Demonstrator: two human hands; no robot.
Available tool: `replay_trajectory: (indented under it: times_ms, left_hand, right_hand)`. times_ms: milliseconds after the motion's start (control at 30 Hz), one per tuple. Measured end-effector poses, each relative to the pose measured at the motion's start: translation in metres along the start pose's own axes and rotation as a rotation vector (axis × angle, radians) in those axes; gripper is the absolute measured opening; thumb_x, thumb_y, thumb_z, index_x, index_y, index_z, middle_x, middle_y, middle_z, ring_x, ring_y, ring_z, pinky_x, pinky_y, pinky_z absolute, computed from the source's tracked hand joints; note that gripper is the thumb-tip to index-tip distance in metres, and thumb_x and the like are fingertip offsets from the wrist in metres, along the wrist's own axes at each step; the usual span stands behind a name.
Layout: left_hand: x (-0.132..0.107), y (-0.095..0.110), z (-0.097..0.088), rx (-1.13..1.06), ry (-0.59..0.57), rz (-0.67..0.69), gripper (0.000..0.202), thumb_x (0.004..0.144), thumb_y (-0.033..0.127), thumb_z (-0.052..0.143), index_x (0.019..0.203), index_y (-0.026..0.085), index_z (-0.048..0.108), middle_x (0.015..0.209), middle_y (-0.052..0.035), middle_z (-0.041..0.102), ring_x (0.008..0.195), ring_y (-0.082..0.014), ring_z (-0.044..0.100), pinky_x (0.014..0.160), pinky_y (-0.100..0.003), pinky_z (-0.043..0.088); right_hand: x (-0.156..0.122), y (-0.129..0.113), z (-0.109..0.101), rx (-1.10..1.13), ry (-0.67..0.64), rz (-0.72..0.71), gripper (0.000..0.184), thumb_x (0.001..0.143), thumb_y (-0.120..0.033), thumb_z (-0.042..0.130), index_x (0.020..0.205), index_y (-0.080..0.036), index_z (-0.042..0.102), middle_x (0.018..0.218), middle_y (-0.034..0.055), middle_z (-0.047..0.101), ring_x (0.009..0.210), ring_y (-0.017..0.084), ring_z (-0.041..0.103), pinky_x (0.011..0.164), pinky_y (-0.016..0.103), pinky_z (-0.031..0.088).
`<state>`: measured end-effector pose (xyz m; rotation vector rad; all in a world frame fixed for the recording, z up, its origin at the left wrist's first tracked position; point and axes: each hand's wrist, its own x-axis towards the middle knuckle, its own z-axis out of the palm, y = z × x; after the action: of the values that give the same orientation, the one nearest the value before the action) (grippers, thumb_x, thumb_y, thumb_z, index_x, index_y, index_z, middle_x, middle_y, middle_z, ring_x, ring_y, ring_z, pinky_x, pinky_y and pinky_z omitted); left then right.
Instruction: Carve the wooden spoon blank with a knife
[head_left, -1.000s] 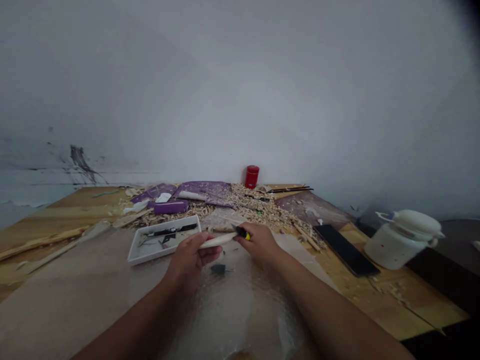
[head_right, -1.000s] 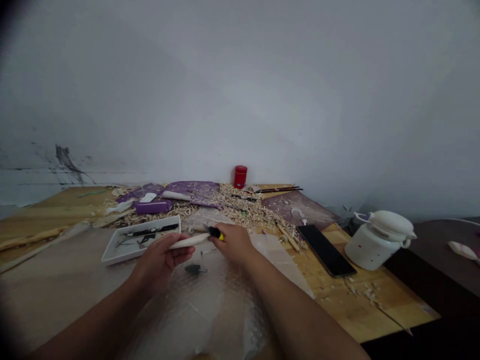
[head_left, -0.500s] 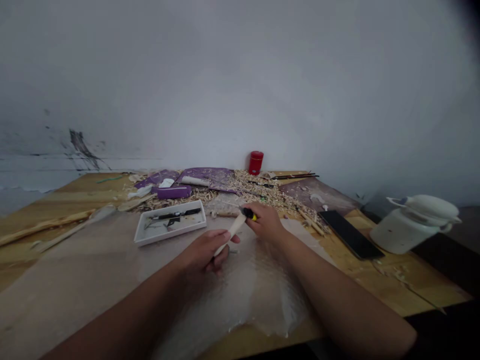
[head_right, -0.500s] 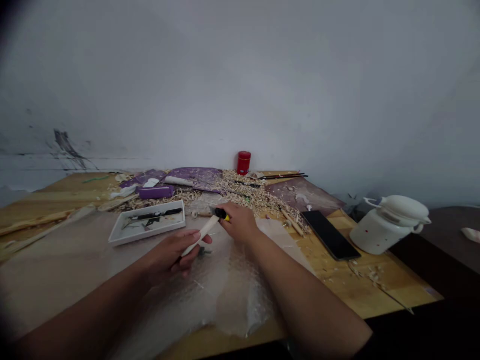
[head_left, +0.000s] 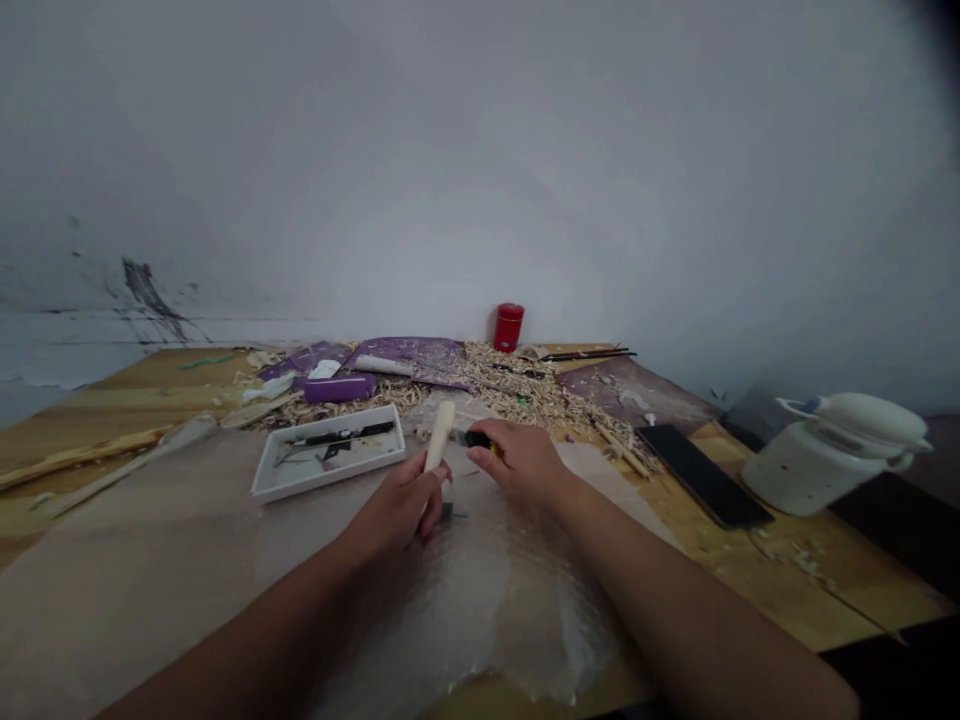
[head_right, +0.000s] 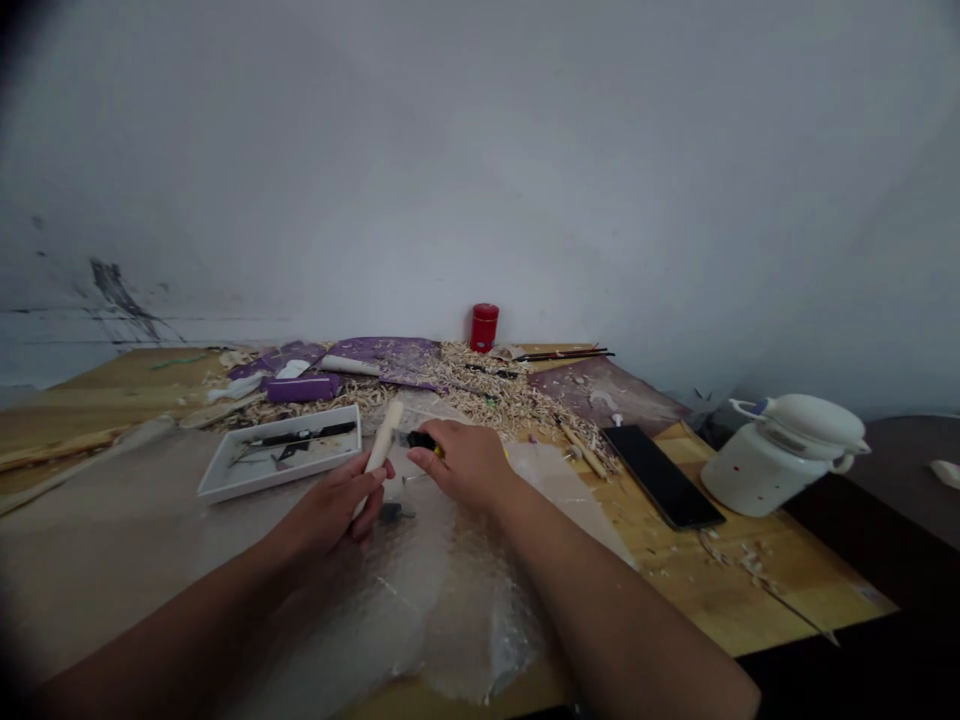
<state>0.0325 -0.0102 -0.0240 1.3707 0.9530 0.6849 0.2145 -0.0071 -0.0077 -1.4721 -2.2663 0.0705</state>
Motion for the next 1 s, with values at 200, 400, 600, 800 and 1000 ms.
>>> replay_trajectory:
  times_ms: [200,400,600,800,1000]
  left_hand:
    - [-0.002,0.0,0.001,0.054,-0.021,-0.01,0.014,0.075,0.024,0.039,0.088,0.022,0.034,0.031,0.0128,0.034,0.026,-0.0066,0.026,0.033,-0.018,0.034]
    - [-0.003,0.002,0.005,0.075,0.006,0.007,0.017,0.073,0.02,0.038,0.089,0.021,0.035,0.031,0.0131,0.031,0.027,-0.0065,0.024,0.032,-0.018,0.034]
    - [-0.001,0.002,0.004,0.171,0.129,0.029,0.026,0.068,0.017,0.043,0.094,0.019,0.04,0.041,0.0101,0.035,0.031,-0.007,0.034,0.031,-0.017,0.033]
    - [-0.003,0.001,0.005,0.22,0.197,0.02,0.023,0.072,0.022,0.042,0.095,0.019,0.042,0.051,0.0063,0.041,0.032,-0.0078,0.039,0.028,-0.018,0.034]
    - [-0.007,0.002,0.009,0.237,0.241,-0.006,0.018,0.073,0.021,0.038,0.091,0.021,0.041,0.06,0.004,0.044,0.035,-0.0082,0.043,0.029,-0.02,0.038]
  right_hand:
    - [-0.001,-0.009,0.004,-0.105,-0.067,0.0,0.044,0.086,-0.051,0.025,0.112,-0.023,0.048,0.099,0.0055,0.06,0.091,0.019,0.055,0.07,0.027,0.036]
    - [0.0,-0.011,0.004,-0.149,-0.078,0.017,0.045,0.086,-0.051,0.024,0.108,-0.022,0.05,0.093,0.0053,0.062,0.087,0.018,0.056,0.066,0.025,0.034]
    - [-0.003,-0.022,0.007,-0.232,-0.127,-0.061,0.043,0.085,-0.053,0.025,0.093,-0.021,0.053,0.083,0.0037,0.063,0.073,0.018,0.057,0.055,0.024,0.029]
    - [-0.006,-0.031,0.01,-0.298,-0.105,-0.074,0.043,0.084,-0.053,0.025,0.088,-0.021,0.053,0.077,0.0035,0.063,0.067,0.018,0.057,0.053,0.025,0.028]
    - [-0.008,-0.033,0.01,-0.37,-0.061,-0.021,0.046,0.084,-0.055,0.021,0.088,-0.022,0.052,0.077,0.0037,0.063,0.066,0.02,0.057,0.055,0.027,0.03]
